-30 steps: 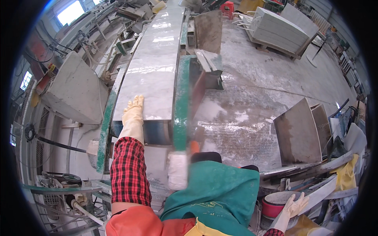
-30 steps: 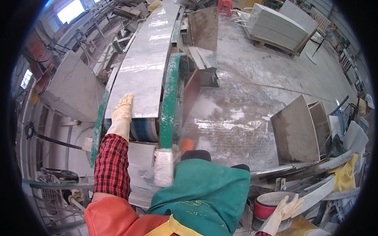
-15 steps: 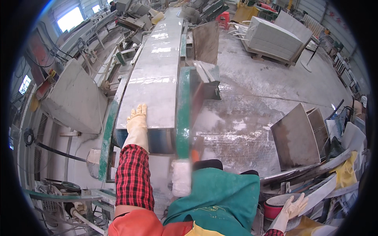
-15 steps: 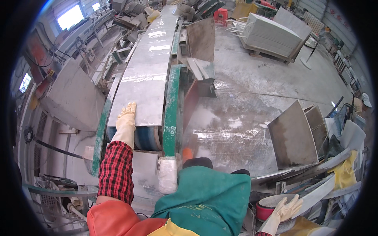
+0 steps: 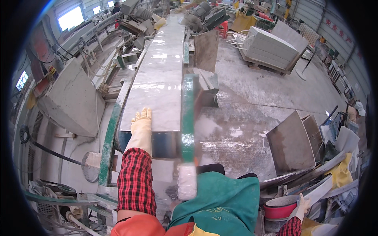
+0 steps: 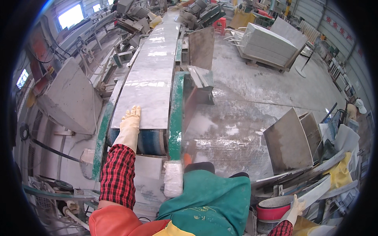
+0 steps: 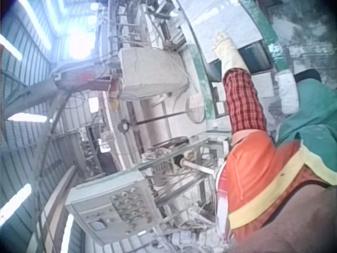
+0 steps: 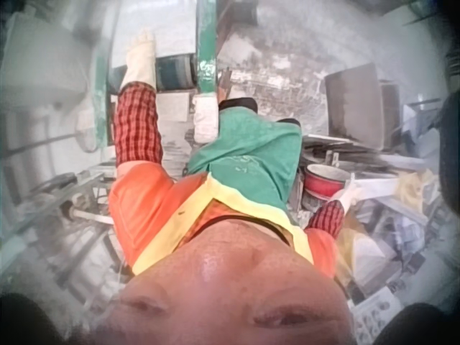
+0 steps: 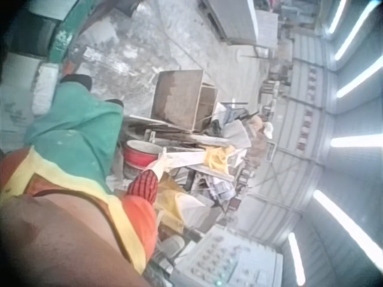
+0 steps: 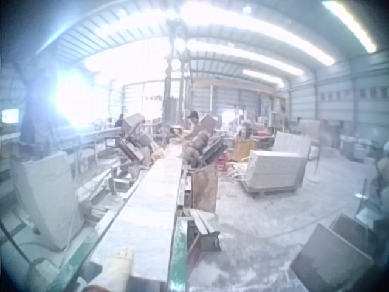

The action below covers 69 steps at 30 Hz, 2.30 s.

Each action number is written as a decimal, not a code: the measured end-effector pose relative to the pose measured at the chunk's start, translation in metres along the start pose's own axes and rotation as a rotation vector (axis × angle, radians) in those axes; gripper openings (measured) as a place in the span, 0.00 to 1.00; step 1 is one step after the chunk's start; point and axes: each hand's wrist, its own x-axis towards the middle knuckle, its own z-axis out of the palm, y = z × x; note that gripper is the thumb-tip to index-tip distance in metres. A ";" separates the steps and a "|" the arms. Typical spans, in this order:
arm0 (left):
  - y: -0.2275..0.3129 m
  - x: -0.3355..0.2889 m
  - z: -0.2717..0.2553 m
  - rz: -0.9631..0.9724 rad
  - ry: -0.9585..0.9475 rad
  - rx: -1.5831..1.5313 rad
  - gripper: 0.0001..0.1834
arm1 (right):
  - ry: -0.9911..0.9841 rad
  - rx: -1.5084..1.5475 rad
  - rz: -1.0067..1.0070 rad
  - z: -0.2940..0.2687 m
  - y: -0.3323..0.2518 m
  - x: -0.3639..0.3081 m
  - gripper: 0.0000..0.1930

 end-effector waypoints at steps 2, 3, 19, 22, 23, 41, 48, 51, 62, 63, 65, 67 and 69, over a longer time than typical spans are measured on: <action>-0.003 -0.001 0.002 0.005 0.018 0.010 0.50 | -0.006 -0.011 0.007 0.008 0.001 0.006 0.44; -0.004 -0.002 0.002 0.006 0.029 0.016 0.50 | -0.009 -0.016 0.012 0.013 0.004 0.009 0.45; -0.008 0.007 0.007 0.059 0.068 -0.068 0.39 | 0.072 0.348 -0.347 0.043 0.054 0.052 0.39; -0.008 0.017 0.020 0.085 0.119 -0.068 0.38 | -0.088 0.388 -0.194 0.026 0.059 0.071 0.28; -0.009 0.016 0.019 0.084 0.125 -0.068 0.38 | -0.239 0.925 -0.108 0.010 0.058 0.057 0.20; 0.050 -0.043 0.025 0.231 0.449 -0.784 0.34 | -0.762 1.300 -0.233 -0.123 -0.142 -0.122 0.39; 0.147 -0.166 -0.028 0.212 -0.672 -2.320 0.33 | -1.156 1.009 -1.114 -0.121 -0.258 -0.254 0.37; 0.144 -0.154 -0.010 0.242 -0.691 -2.596 0.29 | -1.104 0.837 -1.616 -0.124 -0.288 -0.320 0.36; 0.036 -0.120 0.040 -0.464 0.271 -2.847 0.14 | -0.051 0.511 -2.453 -0.128 -0.317 -0.417 0.33; 0.028 -0.116 0.043 -0.516 0.285 -2.833 0.14 | -0.018 0.497 -2.358 -0.112 -0.316 -0.399 0.33; 0.008 -0.111 0.057 -0.630 0.329 -2.796 0.15 | -0.069 0.419 -2.169 -0.086 -0.311 -0.350 0.32; -0.007 -0.102 0.083 -0.521 0.354 -2.796 0.19 | -0.188 0.355 -1.961 -0.061 -0.302 -0.285 0.31; -0.017 -0.092 0.106 -0.473 0.376 -2.777 0.23 | -0.148 0.406 -1.781 -0.042 -0.273 -0.214 0.30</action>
